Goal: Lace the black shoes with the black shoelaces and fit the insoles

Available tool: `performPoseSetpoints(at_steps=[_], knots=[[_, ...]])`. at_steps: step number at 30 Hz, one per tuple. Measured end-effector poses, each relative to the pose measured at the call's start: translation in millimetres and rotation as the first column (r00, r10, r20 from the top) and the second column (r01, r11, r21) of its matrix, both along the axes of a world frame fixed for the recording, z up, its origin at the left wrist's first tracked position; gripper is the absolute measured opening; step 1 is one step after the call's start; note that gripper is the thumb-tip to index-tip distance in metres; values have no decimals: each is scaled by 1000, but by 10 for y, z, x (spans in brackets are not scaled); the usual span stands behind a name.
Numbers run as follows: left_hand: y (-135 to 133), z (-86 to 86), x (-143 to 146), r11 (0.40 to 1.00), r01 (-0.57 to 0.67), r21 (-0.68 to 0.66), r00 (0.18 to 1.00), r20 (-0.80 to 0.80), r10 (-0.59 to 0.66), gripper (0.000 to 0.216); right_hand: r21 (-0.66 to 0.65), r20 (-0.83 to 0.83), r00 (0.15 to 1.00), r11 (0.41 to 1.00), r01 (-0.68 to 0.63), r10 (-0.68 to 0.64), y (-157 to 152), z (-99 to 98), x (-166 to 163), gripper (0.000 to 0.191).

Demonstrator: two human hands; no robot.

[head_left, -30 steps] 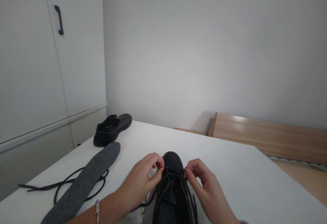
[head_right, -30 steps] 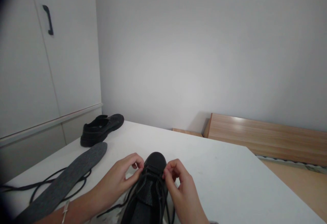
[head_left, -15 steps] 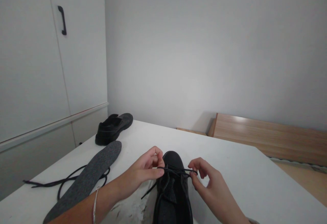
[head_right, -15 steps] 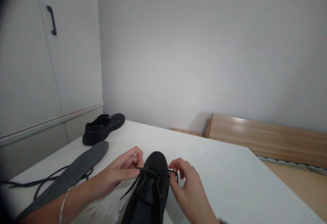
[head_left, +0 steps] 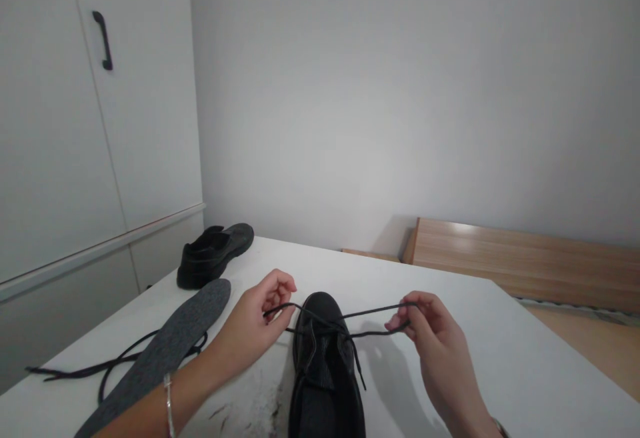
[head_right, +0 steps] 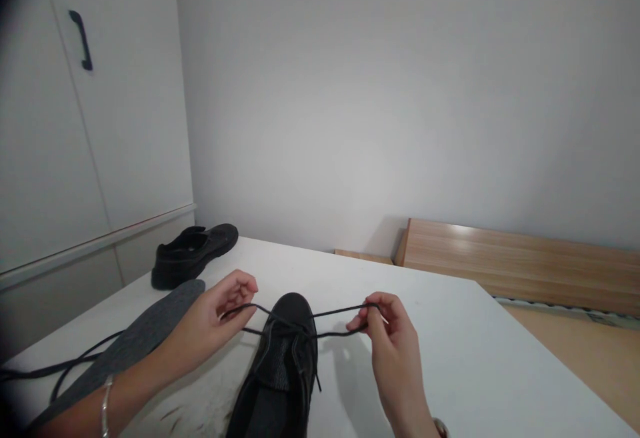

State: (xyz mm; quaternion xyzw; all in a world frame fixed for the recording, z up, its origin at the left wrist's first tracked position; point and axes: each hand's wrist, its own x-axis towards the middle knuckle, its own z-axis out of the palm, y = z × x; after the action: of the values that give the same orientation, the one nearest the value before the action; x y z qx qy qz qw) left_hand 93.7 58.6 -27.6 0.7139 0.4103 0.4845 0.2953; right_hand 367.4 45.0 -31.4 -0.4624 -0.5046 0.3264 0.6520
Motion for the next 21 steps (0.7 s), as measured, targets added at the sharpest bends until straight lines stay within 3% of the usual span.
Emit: performPoseSetpoints(at_steps=[3, 5, 6, 8, 11, 13, 16, 21], knots=[[11, 0, -63, 968, -117, 224, 941, -286, 180, 26, -20, -240, 967, 996, 87, -90, -26, 101, 45, 21], [27, 22, -83, 940, -173, 294, 919, -295, 261, 33, -24, -355, 927, 993, 118, -119, -51, 173, 71, 22], [37, 41, -87, 938, -213, 275, 932, -231, 279, 32, -18, -396, 912, 994, 112, -110, -64, 202, 79, 21], [57, 87, -87, 960, -258, 114, 966, 10, 258, 25, 4, -451, 891, 998, 69, -60, -89, 236, 80, 19], [69, 159, -83, 967, -118, -225, 890, 409, 204, 24, 47, -479, 877, 999, 7, 16, -120, 238, 56, 10], [60, 196, -86, 945, -15, -328, 827, 527, 196, 27, 92, -470, 881, 996, -18, 59, -143, 230, 39, 6], [26, 235, -99, 943, 28, -331, 818, 550, 168, 22, 171, -476, 866, 982, -78, 151, -186, 242, 30, 6], [-40, 275, -156, 972, 41, -229, 816, 569, 100, 17, 239, -497, 806, 944, -229, 322, -269, 299, 42, 12]])
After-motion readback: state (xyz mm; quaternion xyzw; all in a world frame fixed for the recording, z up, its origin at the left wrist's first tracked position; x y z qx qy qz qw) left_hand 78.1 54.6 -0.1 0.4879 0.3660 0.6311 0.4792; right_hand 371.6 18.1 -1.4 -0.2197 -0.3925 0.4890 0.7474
